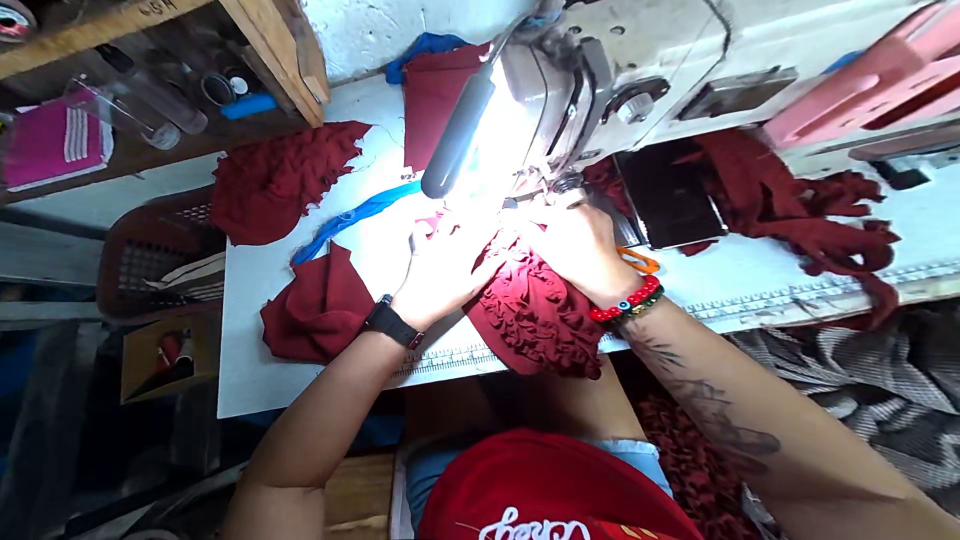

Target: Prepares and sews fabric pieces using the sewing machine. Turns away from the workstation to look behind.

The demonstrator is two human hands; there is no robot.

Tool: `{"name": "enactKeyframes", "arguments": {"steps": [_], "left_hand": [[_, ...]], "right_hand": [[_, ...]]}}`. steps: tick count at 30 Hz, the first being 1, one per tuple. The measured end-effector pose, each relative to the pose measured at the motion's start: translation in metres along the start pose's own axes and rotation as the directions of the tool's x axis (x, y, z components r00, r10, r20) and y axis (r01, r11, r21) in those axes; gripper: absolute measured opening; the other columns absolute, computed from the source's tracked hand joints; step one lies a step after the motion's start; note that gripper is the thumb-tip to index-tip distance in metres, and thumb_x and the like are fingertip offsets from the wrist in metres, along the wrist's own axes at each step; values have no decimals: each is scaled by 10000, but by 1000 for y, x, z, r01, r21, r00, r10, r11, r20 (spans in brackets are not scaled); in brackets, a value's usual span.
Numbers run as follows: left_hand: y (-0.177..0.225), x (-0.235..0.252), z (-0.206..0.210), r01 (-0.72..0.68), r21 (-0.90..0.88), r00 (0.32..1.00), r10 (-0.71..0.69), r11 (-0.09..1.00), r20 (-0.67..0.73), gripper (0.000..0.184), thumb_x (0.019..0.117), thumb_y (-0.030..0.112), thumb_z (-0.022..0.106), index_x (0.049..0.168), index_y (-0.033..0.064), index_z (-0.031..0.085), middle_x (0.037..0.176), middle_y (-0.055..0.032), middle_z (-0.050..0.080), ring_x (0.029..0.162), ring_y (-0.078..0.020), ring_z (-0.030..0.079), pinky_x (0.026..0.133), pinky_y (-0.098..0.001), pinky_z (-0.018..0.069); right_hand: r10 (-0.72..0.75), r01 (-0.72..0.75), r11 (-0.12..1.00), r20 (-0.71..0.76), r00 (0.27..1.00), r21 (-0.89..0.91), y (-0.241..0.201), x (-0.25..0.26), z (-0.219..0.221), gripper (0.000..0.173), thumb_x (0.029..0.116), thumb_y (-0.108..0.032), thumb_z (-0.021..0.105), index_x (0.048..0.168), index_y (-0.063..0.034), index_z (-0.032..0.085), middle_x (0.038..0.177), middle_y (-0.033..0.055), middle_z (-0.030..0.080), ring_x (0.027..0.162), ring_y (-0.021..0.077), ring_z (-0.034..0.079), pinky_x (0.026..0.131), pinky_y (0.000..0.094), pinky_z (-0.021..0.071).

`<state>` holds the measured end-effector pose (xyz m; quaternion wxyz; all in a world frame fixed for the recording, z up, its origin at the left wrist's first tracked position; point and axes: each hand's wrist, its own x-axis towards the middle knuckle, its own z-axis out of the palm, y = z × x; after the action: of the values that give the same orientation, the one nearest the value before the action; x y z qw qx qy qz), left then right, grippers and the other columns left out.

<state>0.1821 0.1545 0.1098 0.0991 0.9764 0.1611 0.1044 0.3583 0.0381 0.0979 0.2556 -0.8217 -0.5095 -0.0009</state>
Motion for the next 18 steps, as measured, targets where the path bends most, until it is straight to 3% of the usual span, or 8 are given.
{"name": "enactKeyframes", "arguments": {"steps": [7,10,15,18], "left_hand": [[-7,5,3,2,25,996,-4,1000,84,527,1068,502,370,1530,288,507,1589,69,466,1463,-257,397,1093,-649,284],[-10,5,4,-14,10,998,14,1000,58,533,1066,481,387,1549,278,484,1609,88,441,1465,-249,396,1097,-656,263],[-14,5,3,-50,7,998,49,999,29,511,1067,459,425,1541,283,498,1611,89,440,1471,-283,385,1089,-670,268],[-19,12,-2,-26,-142,997,35,990,64,466,1072,430,422,1497,293,556,1582,70,483,1492,-260,372,1149,-687,200]], "right_hand": [[12,-12,1000,-18,1000,-17,-3,0,0,310,1020,-363,607,1064,-113,784,1026,178,736,934,409,706,721,632,532],[-3,3,1000,-31,1000,-6,-3,0,0,284,1022,-343,615,1077,-130,794,1033,181,738,934,409,706,726,625,532],[19,-19,999,-3,1000,-33,-4,6,0,350,1025,-428,559,1113,-189,799,1070,159,750,1015,394,706,795,613,536],[-70,73,997,-74,995,32,-2,-3,-6,303,1033,-333,579,1081,-116,785,1034,183,736,981,404,699,787,615,539]]}}
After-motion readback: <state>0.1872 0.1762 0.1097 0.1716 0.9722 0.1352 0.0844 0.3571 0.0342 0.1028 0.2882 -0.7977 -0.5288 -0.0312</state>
